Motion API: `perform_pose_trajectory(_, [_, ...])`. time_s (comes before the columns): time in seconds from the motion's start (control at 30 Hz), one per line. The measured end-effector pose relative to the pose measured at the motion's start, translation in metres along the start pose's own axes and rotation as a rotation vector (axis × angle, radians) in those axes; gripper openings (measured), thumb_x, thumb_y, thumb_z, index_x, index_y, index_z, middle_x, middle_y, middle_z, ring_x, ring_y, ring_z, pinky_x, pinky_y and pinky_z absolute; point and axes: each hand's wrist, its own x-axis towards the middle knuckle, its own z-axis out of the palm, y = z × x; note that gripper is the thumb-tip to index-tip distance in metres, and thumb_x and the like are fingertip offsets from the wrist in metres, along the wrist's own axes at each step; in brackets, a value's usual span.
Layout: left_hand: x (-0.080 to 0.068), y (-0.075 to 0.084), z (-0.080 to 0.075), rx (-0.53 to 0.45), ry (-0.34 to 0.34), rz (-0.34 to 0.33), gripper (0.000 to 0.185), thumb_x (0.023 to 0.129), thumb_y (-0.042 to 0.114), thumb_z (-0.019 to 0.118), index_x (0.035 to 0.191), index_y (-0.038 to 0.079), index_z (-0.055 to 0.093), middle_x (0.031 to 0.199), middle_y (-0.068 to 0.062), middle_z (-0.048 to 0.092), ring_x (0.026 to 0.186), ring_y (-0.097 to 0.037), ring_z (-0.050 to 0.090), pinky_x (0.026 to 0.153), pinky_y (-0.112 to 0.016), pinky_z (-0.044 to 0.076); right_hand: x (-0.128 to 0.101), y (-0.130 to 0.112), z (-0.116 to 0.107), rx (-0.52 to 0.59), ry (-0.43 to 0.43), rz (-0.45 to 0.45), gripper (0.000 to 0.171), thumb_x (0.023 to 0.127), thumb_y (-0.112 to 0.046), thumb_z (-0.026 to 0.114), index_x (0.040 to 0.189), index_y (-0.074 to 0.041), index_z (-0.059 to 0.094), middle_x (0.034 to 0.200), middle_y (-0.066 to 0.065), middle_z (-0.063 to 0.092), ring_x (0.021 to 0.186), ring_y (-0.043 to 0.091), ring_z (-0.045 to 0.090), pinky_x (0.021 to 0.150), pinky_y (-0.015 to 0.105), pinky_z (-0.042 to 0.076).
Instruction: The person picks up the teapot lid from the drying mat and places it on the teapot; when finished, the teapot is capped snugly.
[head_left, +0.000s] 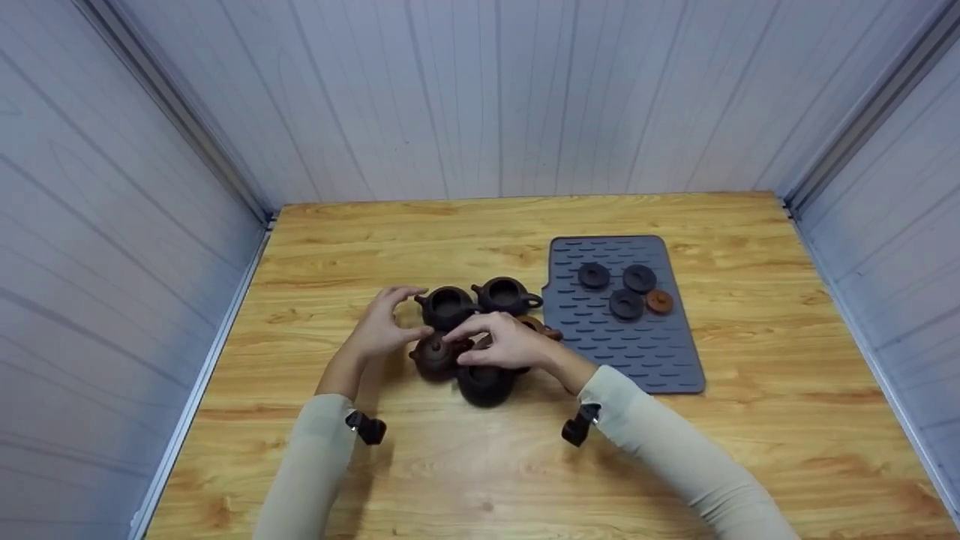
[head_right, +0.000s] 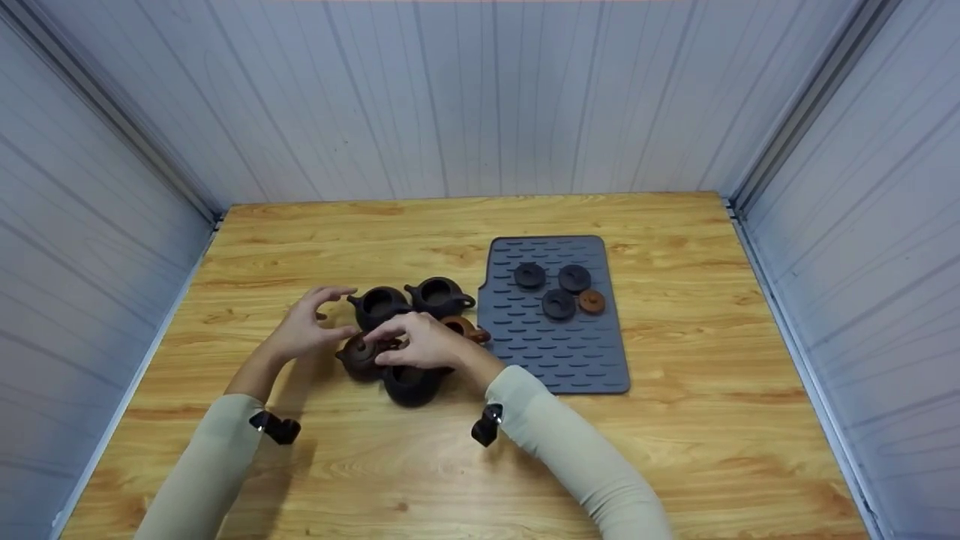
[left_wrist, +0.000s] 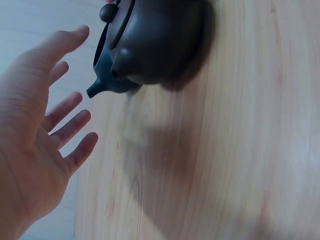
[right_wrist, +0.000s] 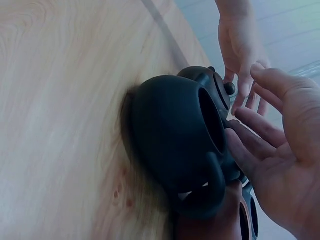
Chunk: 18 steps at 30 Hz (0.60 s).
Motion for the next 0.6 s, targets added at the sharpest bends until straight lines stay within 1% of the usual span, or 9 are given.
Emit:
perform_pose_trajectory(0.1, [0.006,0.003,0.004,0.039,-0.013,0.016,0.076,0.080,0.032,0.086,0.147,0.028,0.051,0.156,-0.007,0.045,0.146,-0.036,0.040,0.120,-0.059,0.031,-0.002,-0.001,-0.003,0.049,-0.013,-0.006,0.041,0.094,-0.022,0.073,0.132,-0.009,0.067,0.134,0.010,0.067,0.127,0.032,0.062,0.101,0.049,0.054])
perform_pose_trajectory(0.17, [0.011,0.004,0.008,0.047,-0.021,0.026,0.077,0.080,0.031,0.086,0.149,0.027,0.050,0.157,-0.005,0.045,0.148,-0.034,0.039,0.122,-0.057,0.029,-0.004,-0.001,-0.005,0.066,-0.012,-0.013,0.041,0.094,-0.019,0.073,0.132,-0.008,0.066,0.134,0.011,0.067,0.128,0.033,0.061,0.101,0.050,0.054])
perform_pose_trajectory(0.23, [0.016,0.004,0.011,0.054,-0.025,0.041,0.078,0.080,0.030,0.086,0.149,0.024,0.050,0.157,-0.005,0.046,0.147,-0.032,0.041,0.122,-0.054,0.030,-0.006,-0.002,-0.007,0.071,-0.007,-0.023,0.041,0.094,-0.018,0.073,0.133,-0.008,0.066,0.135,0.012,0.067,0.128,0.033,0.061,0.100,0.051,0.055])
perform_pose_trajectory(0.33, [0.022,0.004,0.015,0.061,-0.026,0.059,0.076,0.081,0.029,0.085,0.149,0.021,0.051,0.156,-0.007,0.048,0.142,-0.032,0.048,0.120,-0.052,0.035,-0.010,-0.003,-0.011,0.077,0.006,-0.032,0.041,0.093,-0.017,0.073,0.133,-0.008,0.066,0.135,0.012,0.068,0.129,0.033,0.061,0.100,0.050,0.055])
perform_pose_trajectory(0.4, [0.024,0.003,0.018,0.066,-0.029,0.062,0.074,0.082,0.030,0.085,0.148,0.022,0.052,0.155,-0.007,0.049,0.139,-0.032,0.051,0.119,-0.051,0.037,-0.012,-0.004,-0.013,0.081,0.014,-0.035,0.041,0.093,-0.016,0.073,0.133,-0.008,0.066,0.135,0.013,0.068,0.129,0.034,0.061,0.099,0.049,0.055])
perform_pose_trajectory(0.53, [0.028,0.002,0.021,0.056,-0.033,0.064,0.073,0.082,0.030,0.085,0.147,0.022,0.053,0.154,-0.010,0.050,0.139,-0.033,0.050,0.118,-0.052,0.037,-0.018,-0.004,-0.019,0.069,0.029,-0.036,0.042,0.093,-0.015,0.073,0.133,-0.006,0.066,0.135,0.012,0.068,0.127,0.037,0.062,0.098,0.049,0.056])
perform_pose_trajectory(0.6, [0.030,0.000,0.022,0.046,-0.031,0.064,0.072,0.082,0.028,0.085,0.146,0.021,0.054,0.152,-0.010,0.051,0.140,-0.033,0.049,0.119,-0.050,0.036,-0.021,-0.003,-0.023,0.062,0.034,-0.034,0.042,0.093,-0.016,0.073,0.133,-0.006,0.066,0.136,0.011,0.067,0.126,0.036,0.063,0.098,0.050,0.056])
